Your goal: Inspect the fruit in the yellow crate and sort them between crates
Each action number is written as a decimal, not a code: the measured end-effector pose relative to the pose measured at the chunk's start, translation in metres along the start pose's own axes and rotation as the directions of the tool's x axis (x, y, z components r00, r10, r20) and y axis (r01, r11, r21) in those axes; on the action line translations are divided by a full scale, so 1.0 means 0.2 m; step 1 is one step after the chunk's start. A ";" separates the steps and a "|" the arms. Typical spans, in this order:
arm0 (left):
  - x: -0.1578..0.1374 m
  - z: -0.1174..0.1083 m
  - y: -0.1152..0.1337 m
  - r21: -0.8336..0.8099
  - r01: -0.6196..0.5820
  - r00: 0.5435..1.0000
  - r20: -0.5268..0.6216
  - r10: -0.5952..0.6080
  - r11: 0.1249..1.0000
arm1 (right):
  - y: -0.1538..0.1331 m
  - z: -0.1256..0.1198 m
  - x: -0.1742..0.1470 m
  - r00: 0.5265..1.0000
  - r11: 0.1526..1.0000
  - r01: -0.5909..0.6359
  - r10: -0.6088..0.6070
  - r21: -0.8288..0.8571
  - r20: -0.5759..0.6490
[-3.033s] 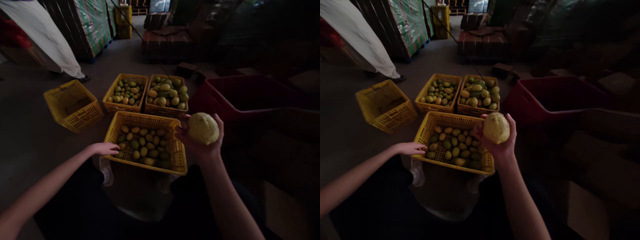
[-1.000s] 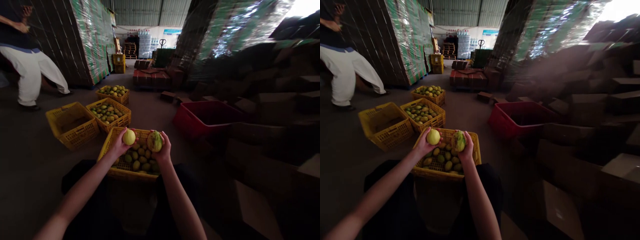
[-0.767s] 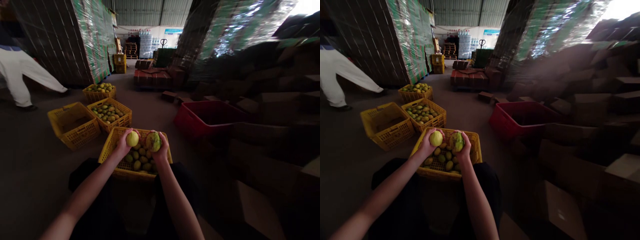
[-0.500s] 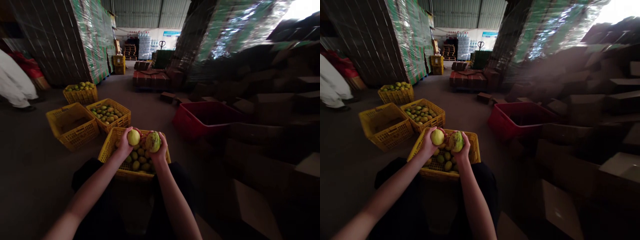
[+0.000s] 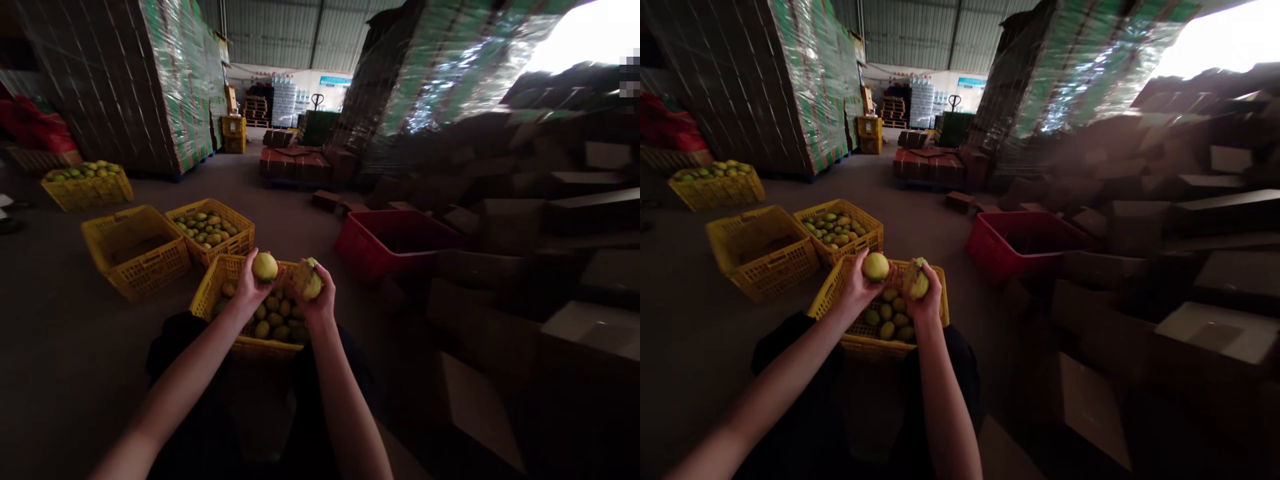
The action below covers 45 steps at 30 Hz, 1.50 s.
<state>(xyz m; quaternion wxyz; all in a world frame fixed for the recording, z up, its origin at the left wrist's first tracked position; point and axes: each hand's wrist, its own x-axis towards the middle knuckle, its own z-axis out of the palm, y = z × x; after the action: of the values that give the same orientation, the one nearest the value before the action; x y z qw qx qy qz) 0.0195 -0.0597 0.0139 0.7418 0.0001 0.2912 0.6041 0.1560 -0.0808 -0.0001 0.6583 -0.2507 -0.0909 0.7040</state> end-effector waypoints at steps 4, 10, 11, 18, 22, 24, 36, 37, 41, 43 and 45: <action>0.01 -0.04 0.01 -0.015 0.028 0.999 0.030 -0.028 0.999 | -0.03 0.02 -0.01 0.997 0.999 0.018 -0.016 0.031 -0.077; 0.07 -0.06 -0.03 0.060 0.031 0.999 0.041 -0.034 0.998 | -0.05 0.02 0.07 0.977 0.998 0.055 -0.061 -0.040 -0.204; 0.08 -0.05 -0.04 0.081 0.014 0.999 0.049 -0.018 0.997 | -0.04 0.01 0.09 0.973 0.998 0.052 -0.060 -0.043 -0.222; 0.16 0.00 -0.08 0.024 -0.060 0.997 0.059 0.059 0.998 | 0.04 0.00 0.16 0.990 0.998 0.047 -0.051 -0.034 -0.133; 0.16 0.03 -0.09 0.042 -0.034 0.994 0.102 0.030 0.999 | 0.03 0.05 0.14 0.988 0.999 0.031 -0.033 -0.012 -0.153; 0.16 0.04 -0.08 0.008 0.022 0.995 0.098 -0.023 1.000 | 0.02 0.05 0.13 0.982 0.997 0.065 -0.072 -0.044 -0.175; 0.18 0.01 -0.10 -0.039 0.200 0.975 0.104 -0.195 0.979 | -0.03 0.04 0.10 0.948 0.969 0.163 -0.205 -0.184 -0.242; 0.19 0.01 -0.11 -0.040 0.180 0.981 0.078 -0.177 0.983 | -0.02 0.04 0.10 0.958 0.972 0.140 -0.181 -0.191 -0.222; 0.18 0.02 -0.12 -0.025 0.084 0.993 0.088 -0.081 0.996 | 0.01 0.02 0.11 0.975 0.964 0.113 -0.154 -0.241 -0.158; 0.18 0.01 -0.12 0.051 0.057 0.988 0.138 -0.063 0.997 | 0.03 0.00 0.11 0.966 0.945 0.156 -0.207 -0.286 -0.157; 0.19 -0.02 -0.12 0.203 -0.019 0.983 0.185 -0.019 0.979 | 0.05 0.00 0.11 0.948 0.909 0.215 -0.282 -0.358 -0.146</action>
<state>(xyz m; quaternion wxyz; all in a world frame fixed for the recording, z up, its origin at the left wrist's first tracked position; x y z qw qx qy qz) 0.0437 -0.0335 -0.0140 0.7617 0.1325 0.2811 0.5685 0.1475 -0.0612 -0.0099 0.6958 -0.4134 -0.1768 0.5601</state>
